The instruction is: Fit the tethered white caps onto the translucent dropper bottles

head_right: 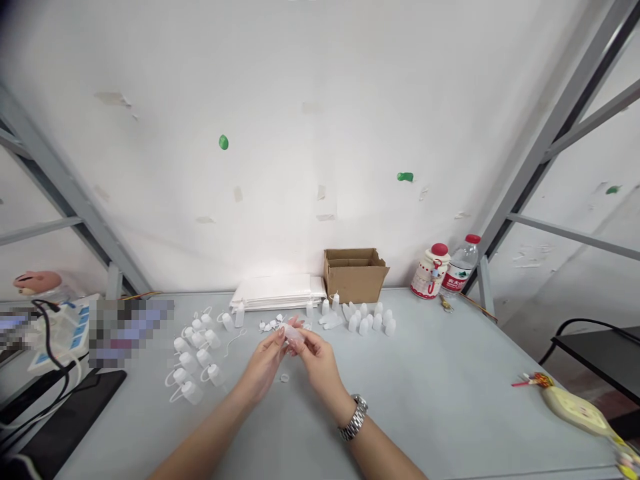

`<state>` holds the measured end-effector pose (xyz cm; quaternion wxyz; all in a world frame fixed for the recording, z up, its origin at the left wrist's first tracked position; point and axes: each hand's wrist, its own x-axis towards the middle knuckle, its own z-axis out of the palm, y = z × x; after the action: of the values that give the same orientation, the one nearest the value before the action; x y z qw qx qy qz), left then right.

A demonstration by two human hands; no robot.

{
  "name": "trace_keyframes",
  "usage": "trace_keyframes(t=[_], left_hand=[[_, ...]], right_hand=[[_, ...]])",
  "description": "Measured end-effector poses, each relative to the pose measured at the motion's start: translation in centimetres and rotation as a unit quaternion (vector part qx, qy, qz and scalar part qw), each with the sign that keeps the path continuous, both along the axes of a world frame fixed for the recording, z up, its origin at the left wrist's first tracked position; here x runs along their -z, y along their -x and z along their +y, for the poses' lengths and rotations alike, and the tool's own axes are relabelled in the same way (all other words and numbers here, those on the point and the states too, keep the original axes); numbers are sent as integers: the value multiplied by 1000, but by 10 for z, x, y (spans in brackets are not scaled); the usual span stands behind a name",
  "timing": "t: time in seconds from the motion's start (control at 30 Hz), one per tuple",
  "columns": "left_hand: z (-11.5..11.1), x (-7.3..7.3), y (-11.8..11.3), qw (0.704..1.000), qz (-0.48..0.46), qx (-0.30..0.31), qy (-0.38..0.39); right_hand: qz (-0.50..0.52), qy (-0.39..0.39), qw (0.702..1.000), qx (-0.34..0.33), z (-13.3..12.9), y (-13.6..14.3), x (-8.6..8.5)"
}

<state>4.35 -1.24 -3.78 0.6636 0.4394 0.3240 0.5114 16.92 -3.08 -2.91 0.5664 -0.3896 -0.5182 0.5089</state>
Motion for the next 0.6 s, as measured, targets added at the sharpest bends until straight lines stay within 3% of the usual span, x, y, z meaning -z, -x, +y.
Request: trace_keyframes(t=[0.17,0.3,0.6], left_hand=[[3,-4,7,999,-24,-48,2],[3,-7,10,996,-10,-81,-20],[-1,-4,5,996,11,-76,-34]], right_hand=[[-82,-44,993,79,-7,0,1],[-96,-45,990,94,-10,2,0],[61,49,995,-65,-9,7,-5]])
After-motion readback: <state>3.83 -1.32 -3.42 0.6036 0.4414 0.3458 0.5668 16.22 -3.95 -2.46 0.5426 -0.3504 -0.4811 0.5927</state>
